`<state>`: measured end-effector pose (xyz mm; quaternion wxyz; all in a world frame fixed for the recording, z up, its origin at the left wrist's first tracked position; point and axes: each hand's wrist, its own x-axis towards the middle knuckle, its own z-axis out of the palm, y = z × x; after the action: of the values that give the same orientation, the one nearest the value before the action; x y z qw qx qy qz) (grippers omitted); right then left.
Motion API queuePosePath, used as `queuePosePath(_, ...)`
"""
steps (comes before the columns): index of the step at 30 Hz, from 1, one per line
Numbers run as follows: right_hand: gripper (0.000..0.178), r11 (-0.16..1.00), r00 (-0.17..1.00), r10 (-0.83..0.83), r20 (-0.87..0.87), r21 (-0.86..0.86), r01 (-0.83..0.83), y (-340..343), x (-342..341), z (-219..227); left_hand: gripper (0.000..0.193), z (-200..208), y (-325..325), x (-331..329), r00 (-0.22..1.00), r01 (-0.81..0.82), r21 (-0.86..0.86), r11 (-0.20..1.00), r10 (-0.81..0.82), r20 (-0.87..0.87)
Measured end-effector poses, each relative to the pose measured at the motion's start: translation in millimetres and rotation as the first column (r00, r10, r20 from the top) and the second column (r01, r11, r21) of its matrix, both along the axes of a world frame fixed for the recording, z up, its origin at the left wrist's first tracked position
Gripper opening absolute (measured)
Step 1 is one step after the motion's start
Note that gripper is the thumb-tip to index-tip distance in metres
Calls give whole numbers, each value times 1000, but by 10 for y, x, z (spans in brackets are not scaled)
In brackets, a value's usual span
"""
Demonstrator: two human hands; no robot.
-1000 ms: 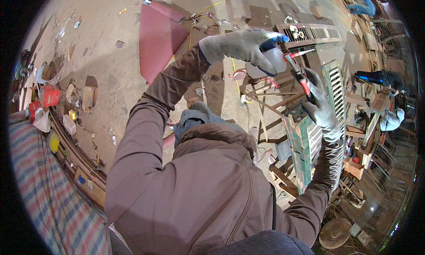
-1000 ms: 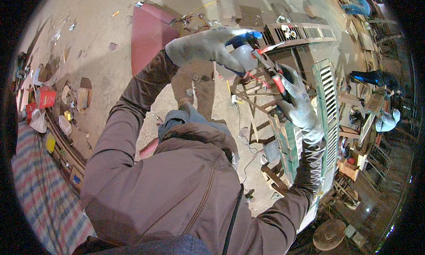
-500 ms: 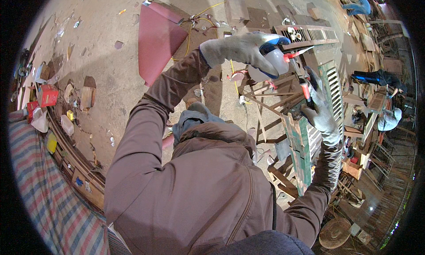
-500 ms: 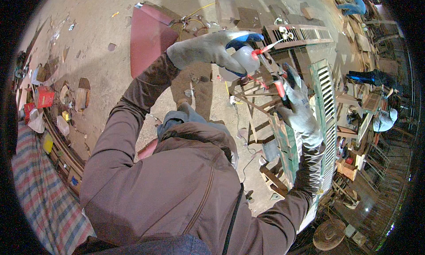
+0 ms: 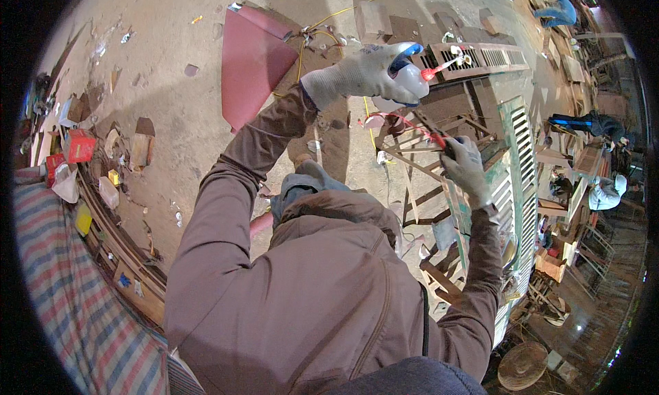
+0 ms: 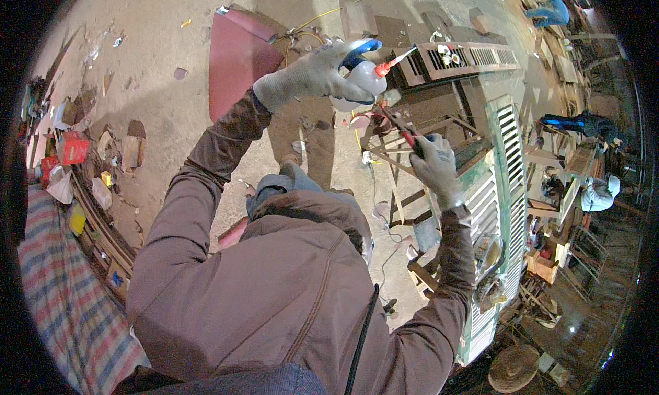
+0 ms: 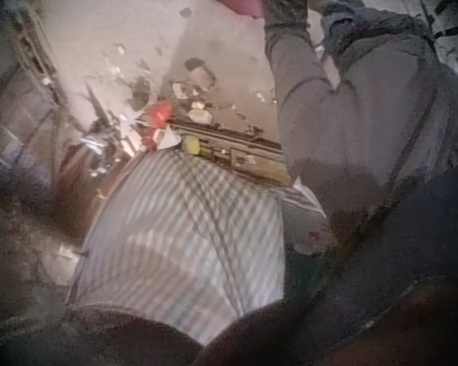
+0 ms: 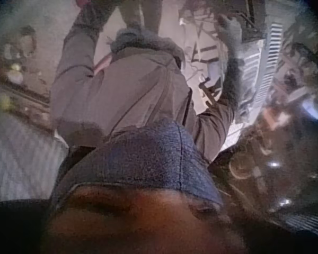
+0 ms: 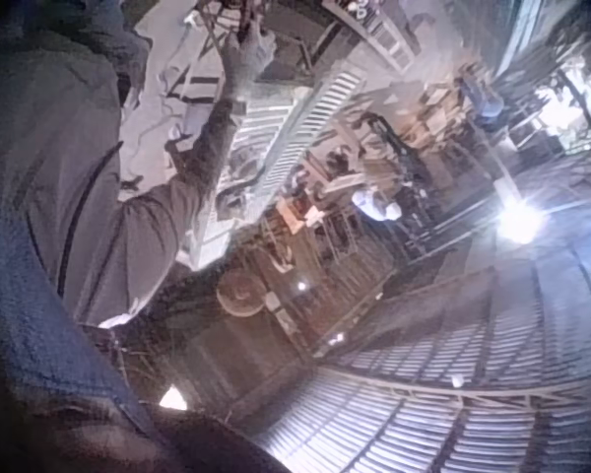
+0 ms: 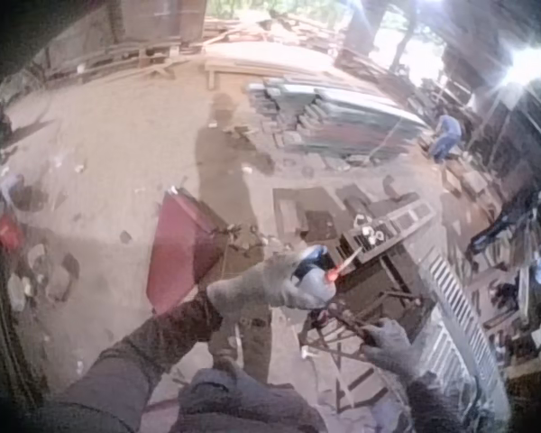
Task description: The person sits on the floor and applies glue from a white bottle to a small round object using a red-handled tool. They then stand and apply glue to a green slatted wooden frame.
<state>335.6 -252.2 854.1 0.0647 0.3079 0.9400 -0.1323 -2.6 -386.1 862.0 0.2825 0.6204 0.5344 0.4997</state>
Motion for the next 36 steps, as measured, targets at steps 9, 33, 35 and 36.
queuePosePath(9,48,997,892,83,-445,30,-78,68,-406,-532,86,91,30,240,977,-56,-76,996,38,-211)
queuePosePath(33,13,783,655,-333,-679,-586,-210,-103,-527,1003,102,400,98,867,995,103,24,994,-103,5)
queuePosePath(35,13,796,637,-353,-686,-578,-181,-109,-512,1002,104,421,83,932,997,11,64,998,-5,-83)
queuePosePath(36,13,789,621,-381,-684,-591,-167,-158,-534,1004,104,411,84,939,998,12,49,999,-9,-64)
